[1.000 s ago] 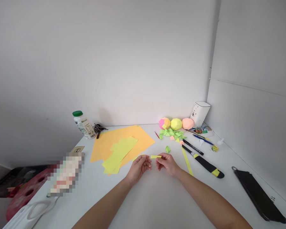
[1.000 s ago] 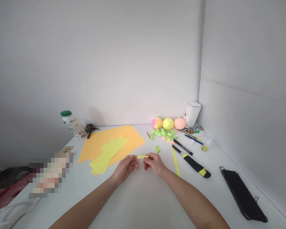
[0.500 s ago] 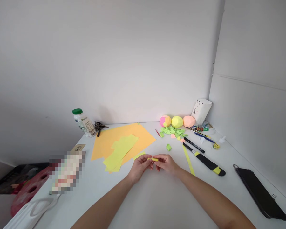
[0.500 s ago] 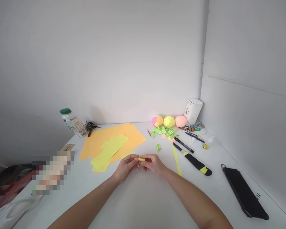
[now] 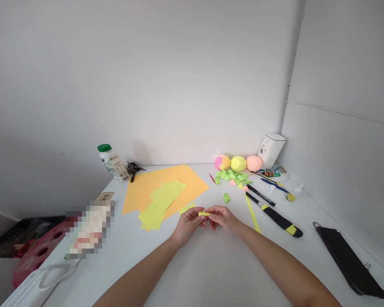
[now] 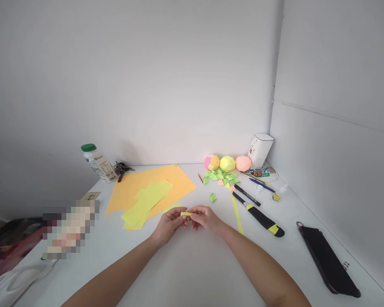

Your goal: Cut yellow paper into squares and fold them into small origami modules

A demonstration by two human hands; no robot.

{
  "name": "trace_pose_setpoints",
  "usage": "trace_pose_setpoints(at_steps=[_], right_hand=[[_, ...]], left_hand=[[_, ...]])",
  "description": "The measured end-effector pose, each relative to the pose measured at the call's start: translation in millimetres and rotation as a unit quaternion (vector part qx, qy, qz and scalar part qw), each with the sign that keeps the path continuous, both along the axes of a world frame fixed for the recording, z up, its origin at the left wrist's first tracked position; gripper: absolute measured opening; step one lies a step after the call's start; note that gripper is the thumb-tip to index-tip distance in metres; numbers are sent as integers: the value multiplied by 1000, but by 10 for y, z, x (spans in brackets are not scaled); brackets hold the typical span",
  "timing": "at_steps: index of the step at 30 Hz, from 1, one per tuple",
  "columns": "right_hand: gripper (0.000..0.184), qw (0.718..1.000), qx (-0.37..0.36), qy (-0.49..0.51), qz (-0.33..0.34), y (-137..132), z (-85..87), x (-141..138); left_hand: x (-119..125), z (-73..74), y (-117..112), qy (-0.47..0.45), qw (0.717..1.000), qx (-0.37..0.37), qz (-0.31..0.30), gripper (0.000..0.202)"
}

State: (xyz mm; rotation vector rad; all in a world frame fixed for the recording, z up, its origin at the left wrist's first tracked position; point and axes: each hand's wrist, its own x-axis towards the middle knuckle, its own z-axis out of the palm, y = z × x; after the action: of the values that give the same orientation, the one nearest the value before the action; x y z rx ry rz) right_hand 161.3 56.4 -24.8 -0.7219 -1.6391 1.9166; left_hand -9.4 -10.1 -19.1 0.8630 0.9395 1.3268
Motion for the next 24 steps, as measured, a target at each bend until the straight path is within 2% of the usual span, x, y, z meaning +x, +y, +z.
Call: trace_pose_setpoints(at_steps=[3,9,14,16,18,21,23,24], right_hand=[[42,1000,-1,-6,6,-8,36,-6],[41,997,4,-34,-64,-65,104,-34],[35,996,-14,-42,-71,-52,126,-39],[32,997,-22,-42,-67,-43,135,-37],[28,997,-23,-44,-65,-44,142,-34],[25,997,-13,-46,-58,-62,147,-30],[25,998,-8,-48,-49,-72,150,-27],[26,998,-8,-49,-45,-74,151,-25]], left_hand=[[1,-12,2,8,1000,4,-2,39],[-11,-26,18,29,999,12,-22,37],[26,-28,-16,53,998,17,-23,53],[66,-55,-56,104,994,39,-10,55],[103,-92,-105,209,973,95,19,48],[123,-128,-164,393,895,200,61,36],[110,-133,-180,463,849,242,80,26],[99,-132,-180,480,835,253,89,21]])
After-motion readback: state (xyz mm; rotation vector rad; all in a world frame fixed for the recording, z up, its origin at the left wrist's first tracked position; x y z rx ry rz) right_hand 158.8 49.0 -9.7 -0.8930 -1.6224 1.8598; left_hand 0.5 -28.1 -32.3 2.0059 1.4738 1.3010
